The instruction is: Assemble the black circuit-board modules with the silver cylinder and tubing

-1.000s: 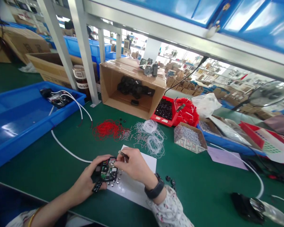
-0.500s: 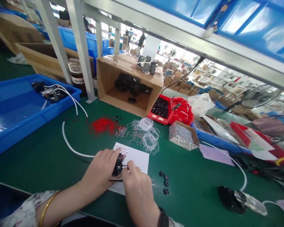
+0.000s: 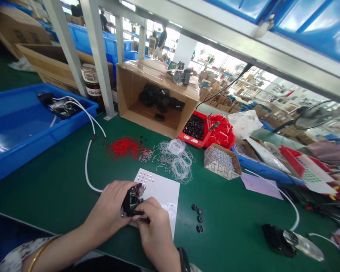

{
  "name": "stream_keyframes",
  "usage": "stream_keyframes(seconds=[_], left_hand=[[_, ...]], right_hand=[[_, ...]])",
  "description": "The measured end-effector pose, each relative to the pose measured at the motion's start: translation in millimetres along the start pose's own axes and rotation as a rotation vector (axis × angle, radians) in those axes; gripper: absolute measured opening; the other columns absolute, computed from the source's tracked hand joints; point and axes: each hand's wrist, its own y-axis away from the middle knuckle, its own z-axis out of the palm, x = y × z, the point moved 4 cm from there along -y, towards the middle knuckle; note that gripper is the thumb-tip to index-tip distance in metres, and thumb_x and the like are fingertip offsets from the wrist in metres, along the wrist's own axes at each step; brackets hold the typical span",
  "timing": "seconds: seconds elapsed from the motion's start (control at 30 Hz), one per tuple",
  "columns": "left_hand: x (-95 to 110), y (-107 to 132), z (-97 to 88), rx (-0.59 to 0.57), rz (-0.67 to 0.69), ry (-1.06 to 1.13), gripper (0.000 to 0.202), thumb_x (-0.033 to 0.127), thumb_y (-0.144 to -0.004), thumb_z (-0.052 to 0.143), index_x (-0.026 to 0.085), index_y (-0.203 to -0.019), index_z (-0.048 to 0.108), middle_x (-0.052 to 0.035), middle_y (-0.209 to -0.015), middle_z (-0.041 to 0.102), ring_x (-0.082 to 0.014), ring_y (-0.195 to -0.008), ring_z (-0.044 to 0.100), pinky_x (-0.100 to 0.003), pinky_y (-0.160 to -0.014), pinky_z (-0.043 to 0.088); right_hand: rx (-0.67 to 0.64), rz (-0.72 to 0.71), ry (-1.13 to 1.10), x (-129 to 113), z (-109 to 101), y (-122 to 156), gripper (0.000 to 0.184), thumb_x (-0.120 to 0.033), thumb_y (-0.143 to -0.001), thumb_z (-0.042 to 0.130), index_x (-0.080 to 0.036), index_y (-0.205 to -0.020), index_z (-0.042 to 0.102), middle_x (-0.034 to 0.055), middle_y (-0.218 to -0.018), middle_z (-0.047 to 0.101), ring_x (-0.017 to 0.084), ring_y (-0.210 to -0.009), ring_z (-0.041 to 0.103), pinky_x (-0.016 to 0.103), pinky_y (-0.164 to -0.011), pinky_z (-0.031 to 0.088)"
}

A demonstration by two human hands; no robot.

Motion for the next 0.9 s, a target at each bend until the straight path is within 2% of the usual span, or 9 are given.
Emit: stream_keyframes(seconds=[0.13,0.3,0.43,0.5,0.53,0.6,0.7,0.8,0.9], left_hand=[[-8.1,7.4,-2.7,0.058,-0.056,0.056,0.062,0.019,-0.06,0.075,0.014,-0.113,0.042,-0.0106,-0.104,0.056,-0.0276,-0.095,0.051,-0.043,-0.082,0.043],[-14.3,12.9,-3.5,0.061,-0.124,0.122,0.061,0.009,-0.057,0.065,0.016,-0.113,0.041,-0.0096,-0.105,0.055,-0.0269,-0.099,0.051,-0.044,-0.087,0.043],[-17.4,15.1,-5.0,0.088,-0.172,0.17,0.059,0.009,-0.059,0.062,0.018,-0.113,0.041,-0.0091,-0.106,0.055,-0.027,-0.099,0.051,-0.045,-0.088,0.043],[-19.7,16.2,-6.6,0.099,-0.187,0.198,0.057,0.011,-0.061,0.062,0.019,-0.113,0.042,-0.0084,-0.106,0.055,-0.0264,-0.099,0.052,-0.043,-0.087,0.044],[-21.4,17.3,-7.2,0.095,-0.192,0.213,0.056,0.012,-0.062,0.062,0.019,-0.114,0.042,-0.0079,-0.106,0.055,-0.0259,-0.099,0.052,-0.042,-0.087,0.045],[-26.8,21.2,-8.4,0.087,-0.213,0.237,0.054,0.014,-0.064,0.062,0.02,-0.114,0.043,-0.0071,-0.106,0.055,-0.0251,-0.1,0.053,-0.041,-0.087,0.046],[-42.0,29.8,-8.4,0.084,-0.288,0.267,0.054,0.024,-0.067,0.063,0.02,-0.117,0.042,-0.0076,-0.108,0.054,-0.0254,-0.098,0.056,-0.041,-0.084,0.048],[-59.9,34.0,-3.9,0.068,-0.332,0.321,0.055,0.042,-0.07,0.064,0.021,-0.117,0.044,-0.0077,-0.108,0.055,-0.0266,-0.094,0.058,-0.042,-0.083,0.05],[-72.8,32.5,1.5,0.059,-0.367,0.351,0.057,0.055,-0.07,0.062,0.022,-0.114,0.046,-0.0077,-0.108,0.057,-0.0278,-0.094,0.059,-0.044,-0.083,0.05]], right_hand=[[0.043,-0.09,0.131,-9.9,10.3,6.9,0.021,-0.002,-0.078,0.049,-0.019,-0.086,0.059,0.0028,-0.082,0.057,0.015,-0.072,0.056,0.024,-0.063,0.041],[0.13,-0.233,0.37,-20.5,19.4,9.5,0.02,-0.013,-0.089,0.04,-0.019,-0.094,0.058,0.0065,-0.084,0.057,0.018,-0.07,0.058,0.026,-0.06,0.044],[0.196,-0.246,0.444,-21.1,25.0,8.5,0.022,-0.014,-0.089,0.038,-0.02,-0.097,0.058,0.0086,-0.091,0.058,0.019,-0.074,0.06,0.026,-0.059,0.048],[0.248,-0.213,0.422,-19.9,23.7,3.4,0.019,-0.014,-0.086,0.044,-0.019,-0.098,0.058,0.01,-0.098,0.057,0.021,-0.081,0.062,0.027,-0.062,0.051],[0.282,-0.165,0.39,-18.6,22.1,-0.4,0.021,-0.013,-0.083,0.05,-0.019,-0.102,0.057,0.0108,-0.104,0.057,0.022,-0.087,0.061,0.028,-0.065,0.053],[0.298,-0.04,0.288,-15.8,21.8,-8.5,0.044,-0.012,-0.073,0.062,-0.018,-0.115,0.053,0.0115,-0.114,0.056,0.025,-0.1,0.058,0.032,-0.077,0.054],[0.175,0.022,0.138,-17.8,31.0,-17.3,0.067,-0.007,-0.066,0.07,-0.018,-0.128,0.047,0.0089,-0.123,0.055,0.024,-0.113,0.052,0.035,-0.096,0.045],[0.112,-0.135,0.1,-27.7,31.8,-25.2,0.053,-0.009,-0.074,0.066,-0.02,-0.124,0.053,0.0075,-0.132,0.047,0.02,-0.117,0.049,0.029,-0.1,0.04],[0.078,-0.256,0.078,-27.7,6.4,-48.6,0.024,-0.018,-0.084,0.058,-0.02,-0.107,0.064,0.0056,-0.126,0.054,0.016,-0.11,0.055,0.023,-0.092,0.045]])
